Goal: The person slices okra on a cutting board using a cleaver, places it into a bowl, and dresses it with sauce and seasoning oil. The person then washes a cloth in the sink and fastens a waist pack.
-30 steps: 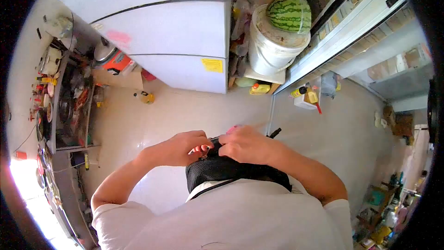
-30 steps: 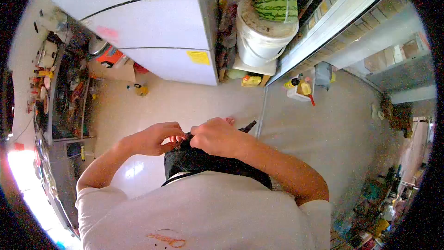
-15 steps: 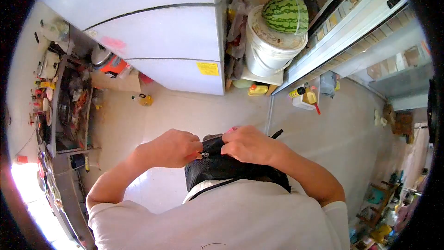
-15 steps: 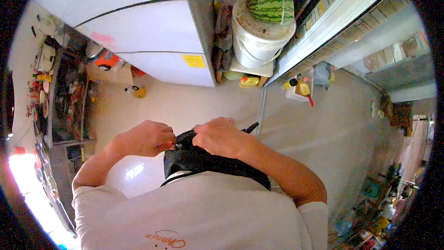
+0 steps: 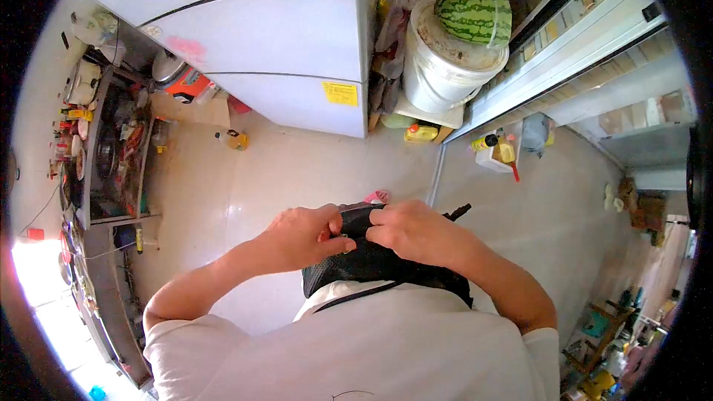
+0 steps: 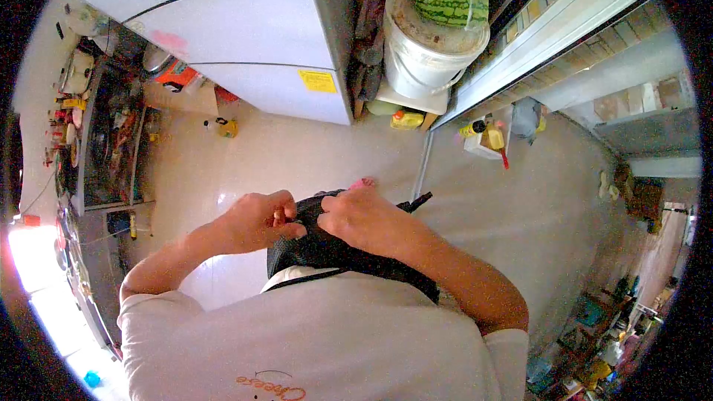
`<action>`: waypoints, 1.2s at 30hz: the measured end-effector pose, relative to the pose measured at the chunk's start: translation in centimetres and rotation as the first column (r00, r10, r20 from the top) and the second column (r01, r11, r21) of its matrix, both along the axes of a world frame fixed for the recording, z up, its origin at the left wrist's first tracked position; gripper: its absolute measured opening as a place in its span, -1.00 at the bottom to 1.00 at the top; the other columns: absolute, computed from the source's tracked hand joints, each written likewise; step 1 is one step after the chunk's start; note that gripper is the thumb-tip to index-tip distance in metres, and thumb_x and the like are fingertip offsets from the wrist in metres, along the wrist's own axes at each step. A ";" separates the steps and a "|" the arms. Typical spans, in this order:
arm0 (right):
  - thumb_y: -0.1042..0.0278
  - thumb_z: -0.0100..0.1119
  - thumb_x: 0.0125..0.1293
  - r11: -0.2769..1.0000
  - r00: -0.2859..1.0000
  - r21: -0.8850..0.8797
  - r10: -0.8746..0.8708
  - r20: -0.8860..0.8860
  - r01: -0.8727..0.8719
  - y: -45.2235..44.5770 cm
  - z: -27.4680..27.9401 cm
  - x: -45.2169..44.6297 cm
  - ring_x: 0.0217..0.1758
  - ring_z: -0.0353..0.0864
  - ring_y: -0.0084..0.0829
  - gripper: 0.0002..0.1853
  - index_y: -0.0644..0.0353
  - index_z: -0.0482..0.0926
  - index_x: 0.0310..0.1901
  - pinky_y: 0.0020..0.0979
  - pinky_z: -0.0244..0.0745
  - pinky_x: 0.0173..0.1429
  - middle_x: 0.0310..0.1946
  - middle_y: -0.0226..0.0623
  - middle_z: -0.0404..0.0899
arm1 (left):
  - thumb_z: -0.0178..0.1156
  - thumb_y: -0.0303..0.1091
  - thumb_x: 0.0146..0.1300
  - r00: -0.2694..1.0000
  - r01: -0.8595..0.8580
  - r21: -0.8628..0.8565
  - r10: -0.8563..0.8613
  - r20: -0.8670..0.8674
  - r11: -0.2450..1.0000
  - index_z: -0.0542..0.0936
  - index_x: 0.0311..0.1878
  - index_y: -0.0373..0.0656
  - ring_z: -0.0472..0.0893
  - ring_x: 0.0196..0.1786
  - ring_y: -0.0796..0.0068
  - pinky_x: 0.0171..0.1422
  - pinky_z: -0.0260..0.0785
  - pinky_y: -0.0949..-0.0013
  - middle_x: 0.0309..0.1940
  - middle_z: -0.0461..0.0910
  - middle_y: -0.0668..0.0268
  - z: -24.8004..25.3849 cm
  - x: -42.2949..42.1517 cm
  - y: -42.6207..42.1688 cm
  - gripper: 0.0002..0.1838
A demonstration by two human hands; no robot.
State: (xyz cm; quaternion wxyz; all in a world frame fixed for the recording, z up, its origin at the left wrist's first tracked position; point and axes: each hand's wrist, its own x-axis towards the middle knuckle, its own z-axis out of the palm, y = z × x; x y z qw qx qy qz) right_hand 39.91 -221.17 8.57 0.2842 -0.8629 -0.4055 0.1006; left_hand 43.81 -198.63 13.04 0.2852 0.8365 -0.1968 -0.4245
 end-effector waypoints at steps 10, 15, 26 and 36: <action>0.46 0.14 0.09 1.000 1.000 -0.008 -0.014 0.010 0.014 0.5 -0.1 0.0 -0.32 0.62 -0.23 -0.93 0.11 0.63 -0.43 -0.22 0.55 -0.23 -0.46 -0.27 0.51 | 0.33 -0.32 0.19 0.991 0.115 -0.110 -0.106 0.083 0.987 0.53 -0.13 -0.20 0.66 -0.35 0.20 -0.27 0.50 0.22 -0.43 0.63 0.13 0.0 -0.3 0.9 -0.74; 0.47 0.13 0.09 0.999 1.000 -0.033 -0.023 0.001 0.023 1.1 0.1 0.4 -0.32 0.63 -0.21 -0.91 0.13 0.63 -0.47 -0.21 0.56 -0.23 -0.45 -0.26 0.53 | 0.24 -0.47 0.16 0.984 0.090 -0.042 -0.082 0.155 0.995 0.51 -0.17 -0.23 0.64 -0.33 0.12 -0.24 0.49 0.19 -0.42 0.62 0.10 0.2 -0.9 1.5 -0.82; 0.50 0.13 0.07 0.990 0.998 -0.123 0.061 -0.013 -0.062 2.6 0.7 1.1 -0.31 0.65 -0.18 -0.89 0.15 0.65 -0.46 -0.23 0.58 -0.21 -0.46 -0.23 0.56 | 0.24 -0.52 0.10 0.880 0.316 0.036 -0.306 0.363 0.948 0.50 -0.26 -0.19 0.57 -0.33 0.09 -0.25 0.45 0.13 -0.43 0.53 0.14 0.6 -2.2 7.7 -0.85; 0.43 0.22 0.04 1.000 0.998 0.010 0.002 0.069 -0.003 3.3 0.1 2.0 -0.34 0.60 -0.27 -0.94 0.12 0.67 -0.43 -0.24 0.54 -0.24 -0.46 -0.31 0.50 | 0.29 -0.27 0.27 0.847 -0.489 -0.073 0.453 -0.277 0.869 0.54 -0.13 -0.20 0.62 -0.09 0.39 -0.09 0.55 0.36 -0.18 0.63 0.24 -5.5 -6.0 10.8 -0.76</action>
